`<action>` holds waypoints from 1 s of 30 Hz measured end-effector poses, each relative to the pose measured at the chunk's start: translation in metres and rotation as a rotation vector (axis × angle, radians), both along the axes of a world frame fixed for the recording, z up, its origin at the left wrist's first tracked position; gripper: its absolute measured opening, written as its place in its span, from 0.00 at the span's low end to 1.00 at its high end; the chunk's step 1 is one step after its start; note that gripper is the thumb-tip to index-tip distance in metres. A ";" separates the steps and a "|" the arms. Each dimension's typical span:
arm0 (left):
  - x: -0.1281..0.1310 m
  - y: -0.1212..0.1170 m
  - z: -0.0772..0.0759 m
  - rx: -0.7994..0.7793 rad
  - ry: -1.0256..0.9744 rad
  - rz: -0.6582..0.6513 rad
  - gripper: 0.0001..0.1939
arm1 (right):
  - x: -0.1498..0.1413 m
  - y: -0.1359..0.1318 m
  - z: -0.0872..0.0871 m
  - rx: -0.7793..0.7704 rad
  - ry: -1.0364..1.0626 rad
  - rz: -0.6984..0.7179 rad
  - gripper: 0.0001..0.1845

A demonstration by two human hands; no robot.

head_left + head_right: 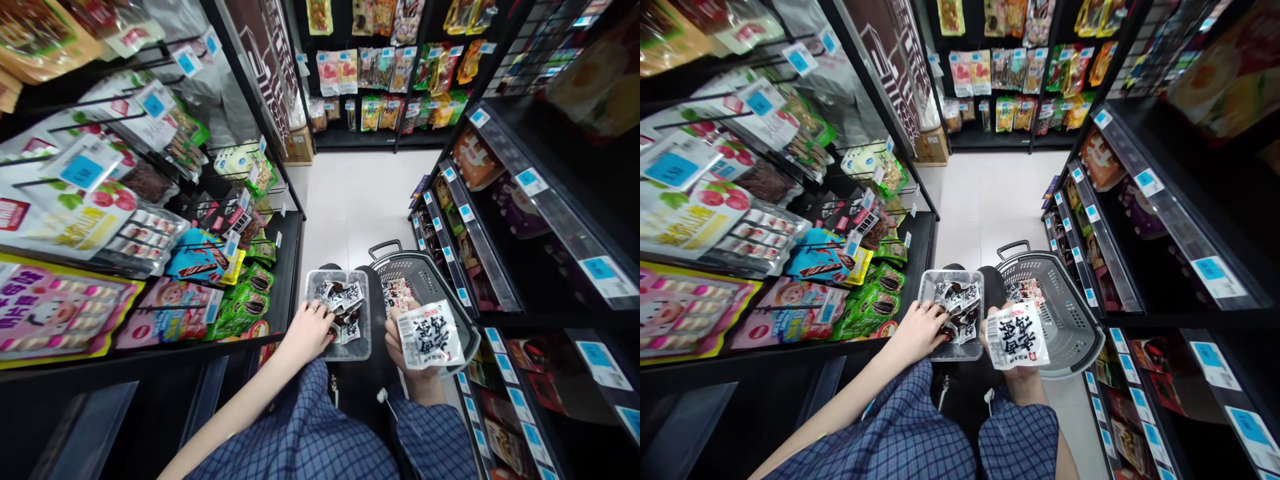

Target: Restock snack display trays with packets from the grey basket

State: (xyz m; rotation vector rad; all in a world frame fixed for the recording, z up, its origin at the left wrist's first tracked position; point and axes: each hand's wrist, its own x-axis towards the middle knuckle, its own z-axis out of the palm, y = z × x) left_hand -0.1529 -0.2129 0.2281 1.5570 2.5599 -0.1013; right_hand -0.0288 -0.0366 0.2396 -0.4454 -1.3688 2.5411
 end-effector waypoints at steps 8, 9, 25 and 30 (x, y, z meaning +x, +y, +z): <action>-0.002 0.006 -0.020 -0.121 0.022 -0.019 0.10 | 0.016 0.043 -0.017 -0.203 0.047 -0.444 0.07; -0.003 0.007 -0.021 -0.134 0.018 -0.019 0.11 | 0.019 0.052 -0.029 -0.099 0.025 -0.528 0.11; -0.006 -0.001 0.000 0.123 -0.184 0.088 0.19 | -0.014 0.074 -0.132 0.791 -0.588 -0.253 0.15; -0.011 -0.006 0.020 0.661 -0.587 0.494 0.09 | -0.020 0.028 -0.054 0.909 -0.269 -0.147 0.12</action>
